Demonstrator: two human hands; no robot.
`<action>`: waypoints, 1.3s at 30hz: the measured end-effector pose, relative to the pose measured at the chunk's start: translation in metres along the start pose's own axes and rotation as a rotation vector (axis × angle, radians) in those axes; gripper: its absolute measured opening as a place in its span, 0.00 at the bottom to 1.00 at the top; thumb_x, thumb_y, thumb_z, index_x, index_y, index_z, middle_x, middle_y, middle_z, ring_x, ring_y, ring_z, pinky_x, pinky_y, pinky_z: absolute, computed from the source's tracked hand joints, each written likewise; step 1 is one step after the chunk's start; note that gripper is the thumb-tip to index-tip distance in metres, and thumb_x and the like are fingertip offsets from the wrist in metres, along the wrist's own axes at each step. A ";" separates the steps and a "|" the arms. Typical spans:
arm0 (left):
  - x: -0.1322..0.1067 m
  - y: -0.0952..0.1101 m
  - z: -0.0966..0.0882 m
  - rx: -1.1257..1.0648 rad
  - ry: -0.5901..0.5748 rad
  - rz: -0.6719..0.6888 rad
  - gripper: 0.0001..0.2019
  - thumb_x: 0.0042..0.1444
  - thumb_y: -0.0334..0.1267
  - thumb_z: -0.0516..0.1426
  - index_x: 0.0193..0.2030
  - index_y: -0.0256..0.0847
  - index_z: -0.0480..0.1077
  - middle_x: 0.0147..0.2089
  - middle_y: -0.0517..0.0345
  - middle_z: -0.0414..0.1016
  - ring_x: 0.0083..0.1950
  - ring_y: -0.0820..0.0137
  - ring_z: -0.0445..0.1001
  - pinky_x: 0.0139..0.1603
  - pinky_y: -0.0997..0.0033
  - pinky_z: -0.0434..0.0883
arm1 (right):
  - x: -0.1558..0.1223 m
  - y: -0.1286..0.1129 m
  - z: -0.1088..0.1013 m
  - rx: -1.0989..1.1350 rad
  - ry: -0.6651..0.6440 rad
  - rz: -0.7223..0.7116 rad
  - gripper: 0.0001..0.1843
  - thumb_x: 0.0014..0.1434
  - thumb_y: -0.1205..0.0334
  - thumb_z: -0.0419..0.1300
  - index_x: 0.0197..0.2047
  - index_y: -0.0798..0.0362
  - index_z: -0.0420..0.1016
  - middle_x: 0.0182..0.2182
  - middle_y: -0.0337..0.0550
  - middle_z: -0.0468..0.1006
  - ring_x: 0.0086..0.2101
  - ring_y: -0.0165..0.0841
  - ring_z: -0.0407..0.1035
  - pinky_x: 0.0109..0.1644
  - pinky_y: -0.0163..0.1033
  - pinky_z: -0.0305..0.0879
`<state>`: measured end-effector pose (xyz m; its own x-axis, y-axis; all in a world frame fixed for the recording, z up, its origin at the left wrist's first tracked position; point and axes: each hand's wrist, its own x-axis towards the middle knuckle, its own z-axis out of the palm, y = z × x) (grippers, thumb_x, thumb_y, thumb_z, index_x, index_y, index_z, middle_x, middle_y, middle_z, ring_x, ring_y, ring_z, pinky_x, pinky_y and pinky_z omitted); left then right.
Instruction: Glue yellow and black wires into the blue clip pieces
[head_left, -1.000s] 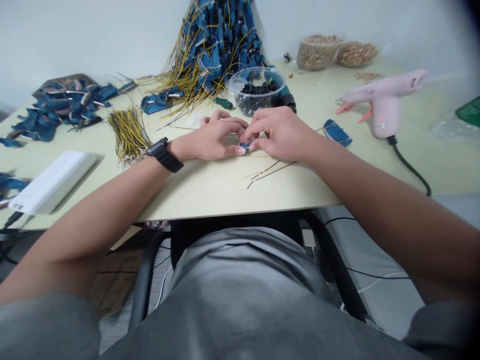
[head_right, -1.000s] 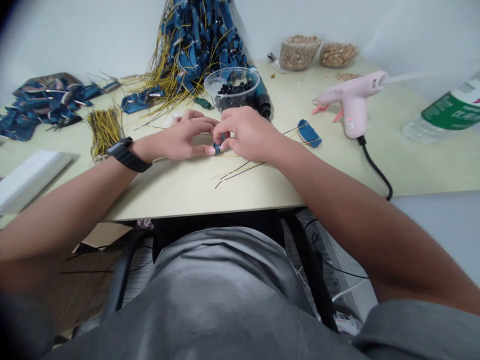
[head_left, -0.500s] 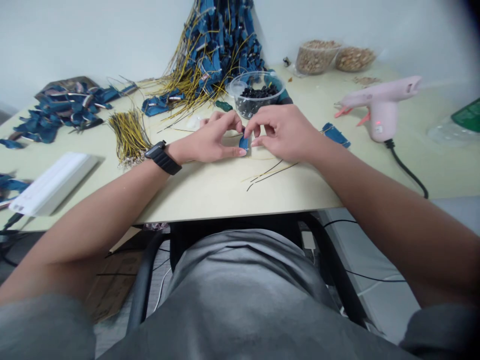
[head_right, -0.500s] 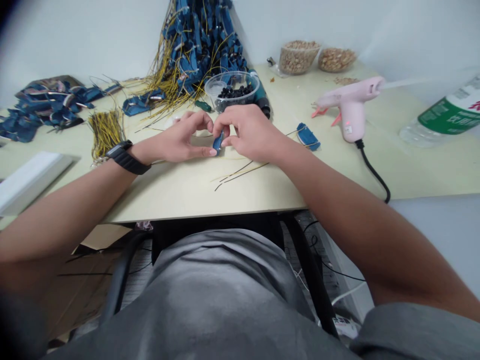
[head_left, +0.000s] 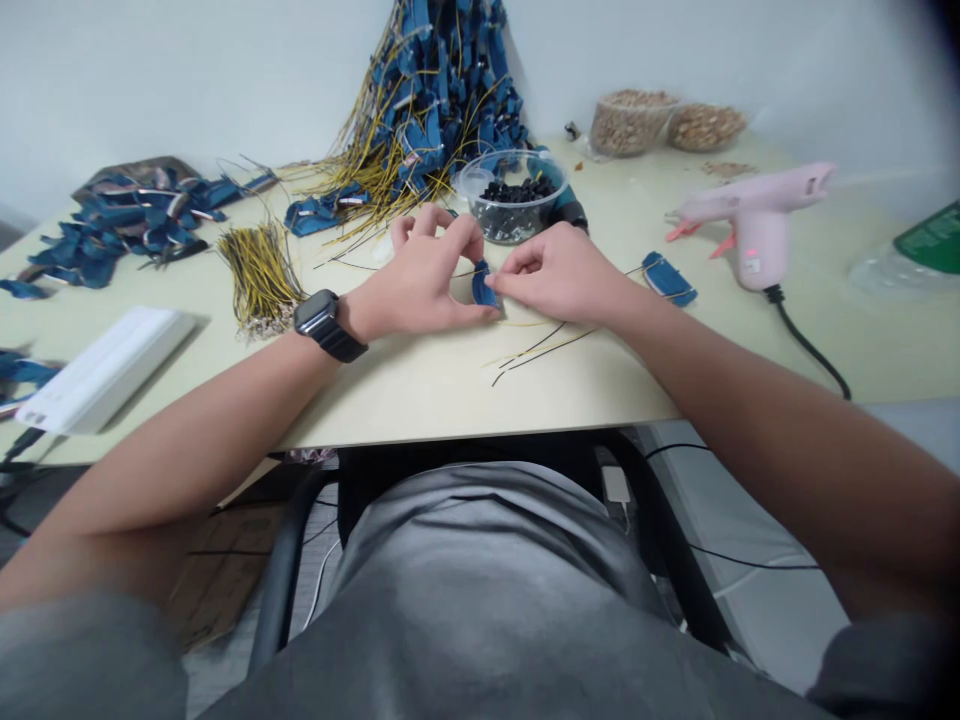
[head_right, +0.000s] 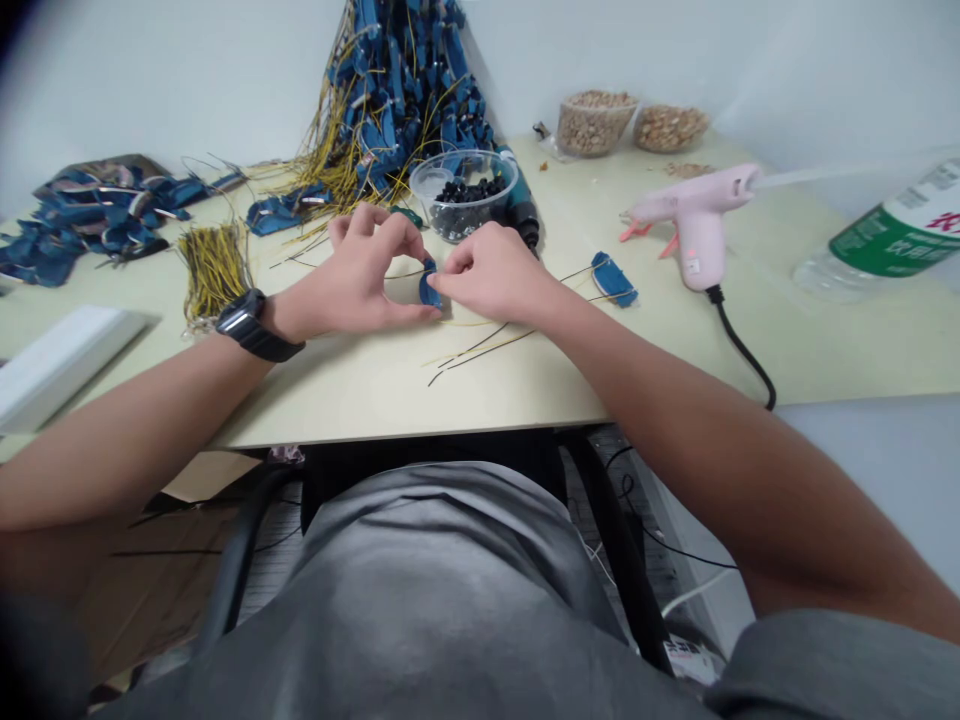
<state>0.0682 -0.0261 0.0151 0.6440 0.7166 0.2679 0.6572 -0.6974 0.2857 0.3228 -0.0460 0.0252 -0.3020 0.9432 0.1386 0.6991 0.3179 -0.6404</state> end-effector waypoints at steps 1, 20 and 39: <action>-0.001 0.002 0.000 0.019 0.017 -0.001 0.42 0.68 0.76 0.75 0.72 0.50 0.75 0.70 0.38 0.85 0.88 0.25 0.64 0.87 0.13 0.60 | 0.000 0.000 0.001 0.004 -0.007 0.010 0.12 0.71 0.57 0.78 0.35 0.51 0.90 0.28 0.46 0.81 0.37 0.43 0.74 0.46 0.52 0.70; -0.002 -0.042 -0.078 -0.307 -0.264 -0.333 0.34 0.75 0.77 0.67 0.58 0.46 0.92 0.62 0.46 0.98 0.65 0.48 0.90 0.64 0.47 0.83 | 0.008 -0.017 0.000 -0.008 -0.049 -0.087 0.08 0.67 0.58 0.76 0.34 0.48 0.88 0.30 0.44 0.82 0.38 0.41 0.75 0.48 0.50 0.71; -0.035 -0.051 -0.113 -0.107 -0.176 -0.254 0.25 0.74 0.67 0.67 0.57 0.48 0.90 0.59 0.58 0.96 0.59 0.58 0.86 0.75 0.42 0.81 | 0.005 0.012 -0.037 -0.069 0.027 -0.051 0.20 0.67 0.41 0.80 0.35 0.49 0.90 0.26 0.44 0.74 0.32 0.40 0.69 0.42 0.50 0.65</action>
<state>-0.0316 -0.0149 0.0951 0.5285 0.8488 0.0150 0.7669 -0.4849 0.4203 0.3533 -0.0340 0.0463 -0.3218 0.9274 0.1907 0.7263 0.3710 -0.5787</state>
